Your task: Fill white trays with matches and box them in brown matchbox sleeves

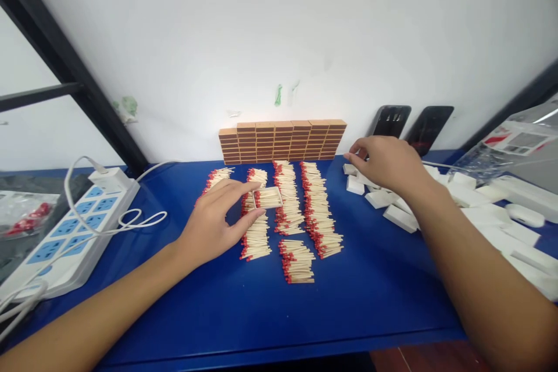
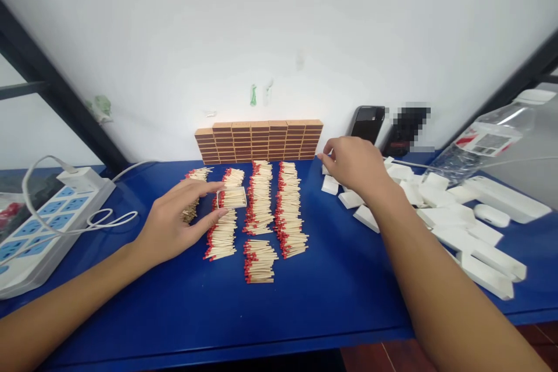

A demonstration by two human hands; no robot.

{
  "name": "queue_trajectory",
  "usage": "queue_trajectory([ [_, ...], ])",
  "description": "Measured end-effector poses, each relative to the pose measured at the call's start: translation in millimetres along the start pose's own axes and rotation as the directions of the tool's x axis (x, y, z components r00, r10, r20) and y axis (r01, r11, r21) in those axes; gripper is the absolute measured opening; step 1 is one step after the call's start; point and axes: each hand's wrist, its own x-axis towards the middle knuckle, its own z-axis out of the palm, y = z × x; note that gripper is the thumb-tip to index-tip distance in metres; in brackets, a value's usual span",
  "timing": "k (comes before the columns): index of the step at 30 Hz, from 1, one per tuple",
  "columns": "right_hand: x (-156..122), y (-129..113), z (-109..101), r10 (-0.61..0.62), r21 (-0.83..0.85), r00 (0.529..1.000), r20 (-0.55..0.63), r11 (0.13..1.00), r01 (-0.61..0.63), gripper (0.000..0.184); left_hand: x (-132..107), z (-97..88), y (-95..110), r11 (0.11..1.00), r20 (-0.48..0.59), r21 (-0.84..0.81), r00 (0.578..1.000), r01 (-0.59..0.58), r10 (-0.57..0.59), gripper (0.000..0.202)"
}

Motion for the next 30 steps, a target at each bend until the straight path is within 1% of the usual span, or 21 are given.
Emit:
queue_trajectory([
  [4,4,0,16,0.008,-0.011,1.0,0.024,1.0,-0.008,0.025,1,-1.1,-4,0.998,-0.002,-0.002,0.998,0.056,-0.056,0.036],
  [7,7,0,27,0.017,-0.021,1.0,0.011,1.0,-0.016,0.026,-1,0.0,-7,0.998,-0.006,-0.02,0.998,0.062,-0.062,0.037],
  [9,10,1,32,0.044,0.068,0.997,-0.056,0.997,-0.041,0.026,-2,1.0,-9,0.998,-0.004,-0.025,0.998,0.062,-0.062,0.037],
  [12,19,-1,33,0.16,0.278,0.968,-0.191,0.955,-0.103,0.033,-5,1.6,-10,0.996,0.016,-0.017,0.996,0.091,-0.091,0.038],
  [14,29,-9,29,0.22,0.34,0.941,-0.257,0.932,-0.125,0.037,-5,1.7,-12,0.993,0.029,-0.011,0.992,0.121,-0.12,0.038],
  [15,35,-15,25,0.218,0.349,0.935,-0.28,0.93,-0.112,0.036,-6,1.8,-13,0.991,0.03,-0.011,0.99,0.135,-0.135,0.038],
  [17,47,-30,17,0.141,0.374,0.938,-0.316,0.927,-0.013,0.03,-6,2.1,-16,0.987,0.025,-0.013,0.987,0.159,-0.159,0.038],
  [19,59,-48,9,-0.033,0.382,0.941,-0.338,0.908,0.169,0.023,-6,2.4,-19,0.984,0.019,-0.013,0.984,0.178,-0.177,0.037],
  [21,73,-69,6,-0.207,0.331,0.907,-0.366,0.882,0.335,0.018,-6,2.5,-22,0.982,0.018,-0.013,0.982,0.189,-0.189,0.037],
  [22,79,-80,6,-0.275,0.282,0.885,-0.376,0.876,0.392,0.017,-6,2.4,-23,0.981,0.018,-0.014,0.981,0.192,-0.192,0.037],
  [24,93,-102,9,-0.394,0.179,0.842,-0.369,0.859,0.48,0.019,-7,1.9,-23,0.981,0.016,-0.018,0.981,0.193,-0.193,0.037],
  [25,100,-114,12,-0.432,0.15,0.827,-0.36,0.848,0.509,0.02,-7,1.3,-23,0.981,0.016,-0.02,0.981,0.192,-0.191,0.037],
  [28,118,-145,19,-0.518,0.1,0.79,-0.328,0.813,0.574,0.024,-5,-1.1,-23,0.982,0.006,-0.024,0.982,0.188,-0.188,0.036],
  [30,129,-160,22,-0.56,0.065,0.771,-0.304,0.795,0.603,0.024,-4,-3.0,-23,0.981,-0.003,-0.023,0.981,0.191,-0.191,0.036],
])
